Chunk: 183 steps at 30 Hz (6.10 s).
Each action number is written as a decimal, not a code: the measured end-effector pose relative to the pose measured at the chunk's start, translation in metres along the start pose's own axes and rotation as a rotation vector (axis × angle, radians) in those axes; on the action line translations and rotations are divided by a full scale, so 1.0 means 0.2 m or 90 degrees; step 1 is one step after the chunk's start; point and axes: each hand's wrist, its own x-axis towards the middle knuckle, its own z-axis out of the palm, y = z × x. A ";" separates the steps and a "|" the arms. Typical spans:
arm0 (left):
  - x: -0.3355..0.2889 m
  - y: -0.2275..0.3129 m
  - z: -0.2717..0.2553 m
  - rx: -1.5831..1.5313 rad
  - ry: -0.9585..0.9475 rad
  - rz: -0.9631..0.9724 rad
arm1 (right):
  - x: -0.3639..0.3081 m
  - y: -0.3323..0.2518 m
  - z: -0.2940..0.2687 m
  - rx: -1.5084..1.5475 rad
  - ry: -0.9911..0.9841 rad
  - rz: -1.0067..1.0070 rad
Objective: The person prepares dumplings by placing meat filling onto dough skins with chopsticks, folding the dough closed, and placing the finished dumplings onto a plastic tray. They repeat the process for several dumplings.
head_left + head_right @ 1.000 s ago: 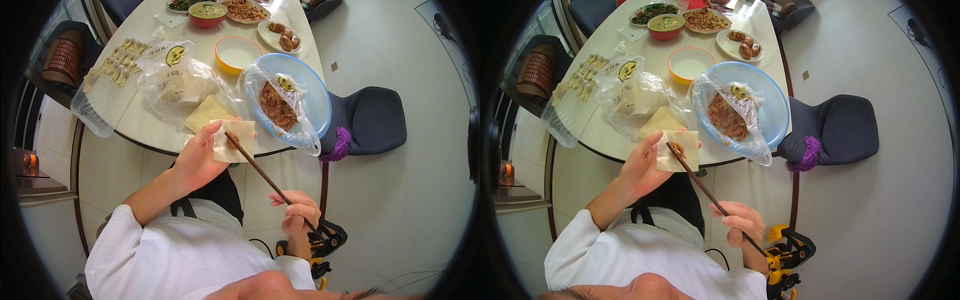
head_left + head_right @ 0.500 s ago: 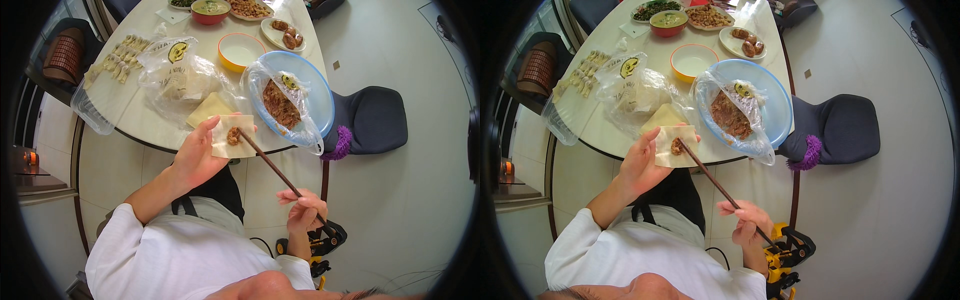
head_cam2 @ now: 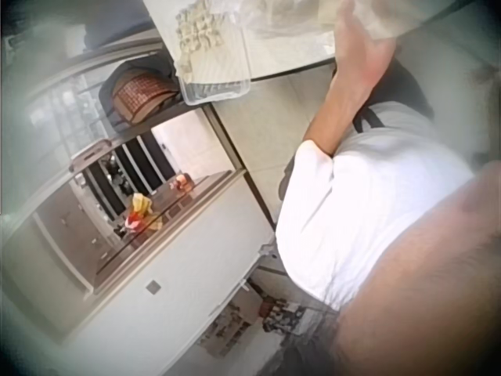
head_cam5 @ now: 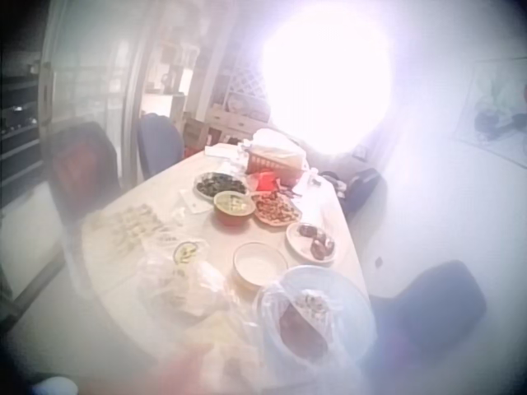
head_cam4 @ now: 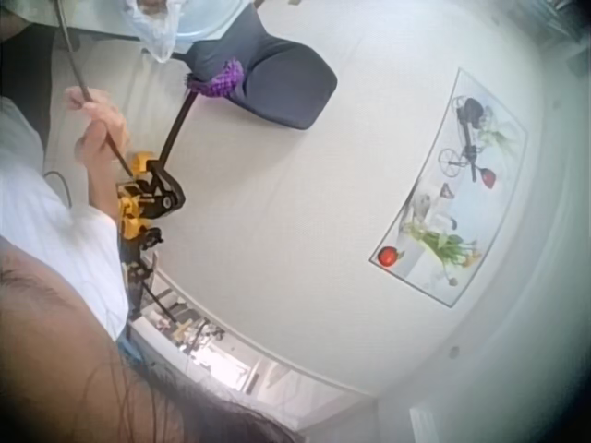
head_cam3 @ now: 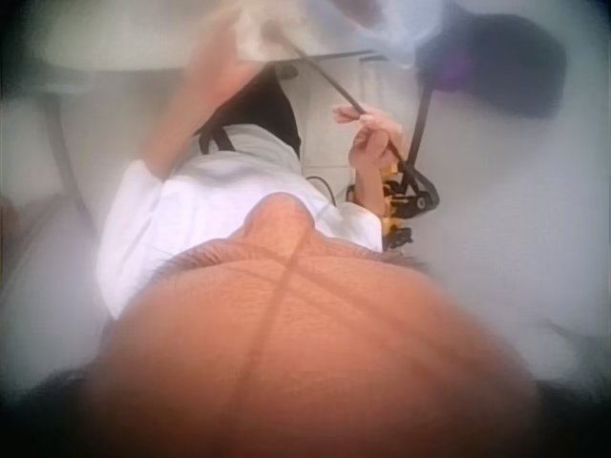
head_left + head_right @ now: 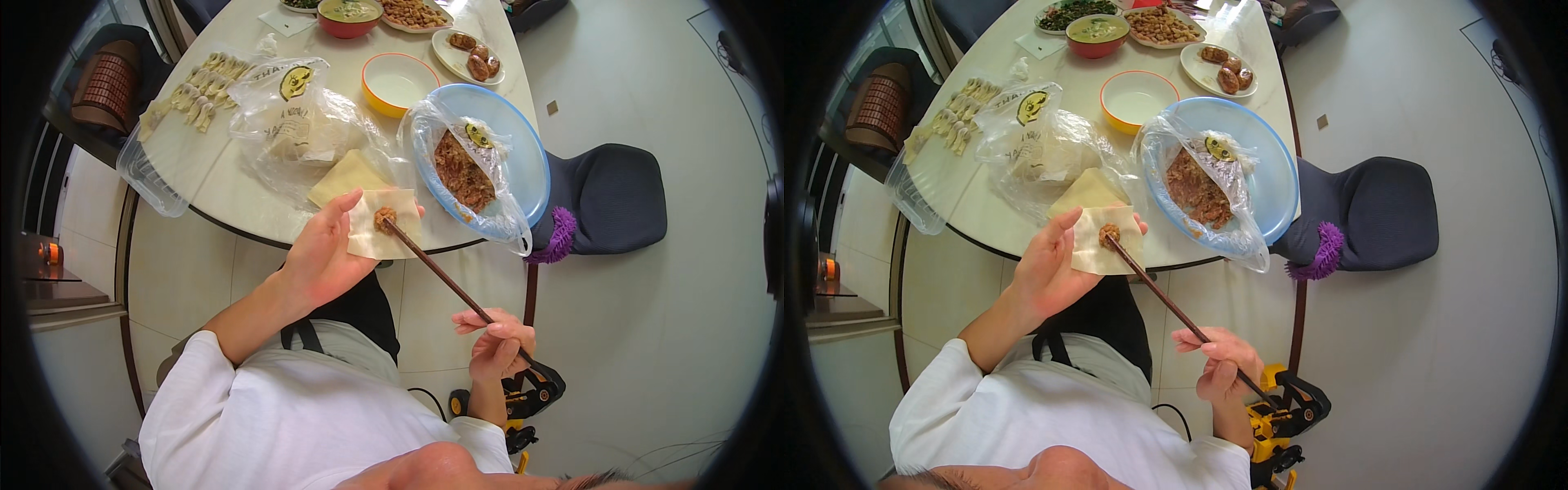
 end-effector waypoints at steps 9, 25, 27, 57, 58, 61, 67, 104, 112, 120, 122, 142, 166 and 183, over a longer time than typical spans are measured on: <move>0.00 -0.02 -0.04 0.025 0.007 0.002 | 0.03 -0.02 0.02 -0.045 -0.010 0.028; -0.05 0.09 -0.05 -0.005 0.071 0.018 | 0.25 0.26 -0.16 -0.468 0.121 -0.005; -0.05 0.11 -0.05 -0.008 0.073 0.026 | 0.25 0.26 -0.11 -0.416 0.205 0.048; -0.16 0.29 -0.07 -0.086 0.075 0.126 | 1.28 0.91 0.56 -0.936 -0.596 0.231; -0.14 0.29 -0.10 -0.092 0.049 0.121 | 1.27 0.89 0.55 -0.936 -0.598 0.228; -0.12 0.29 -0.10 -0.105 0.027 0.116 | 1.18 0.75 0.52 -0.786 -0.320 0.038; -0.09 0.29 -0.06 -0.076 0.063 0.118 | 0.83 0.28 0.63 -0.404 -0.299 0.115; -0.10 0.28 -0.08 -0.092 -0.013 0.124 | 0.50 0.11 0.62 -0.649 -0.411 -0.142; -0.09 0.28 -0.08 -0.096 -0.024 0.104 | 0.50 0.12 0.58 -0.652 -0.359 -0.157; -0.11 0.27 -0.07 -0.057 -0.063 0.054 | 0.48 0.16 0.64 -0.530 -0.348 -0.234; -0.12 0.26 -0.05 -0.004 -0.055 0.062 | 0.48 0.19 0.64 -0.535 -0.349 -0.259; -0.14 0.17 -0.12 0.266 -0.087 0.190 | 0.52 0.21 0.65 -0.398 -0.134 -0.215; -0.10 0.19 -0.20 0.184 -0.128 0.136 | 0.40 0.23 0.63 0.019 -0.076 0.232; -0.13 0.26 -0.13 0.917 -0.026 0.561 | 0.44 0.20 0.60 -0.290 -0.174 -0.006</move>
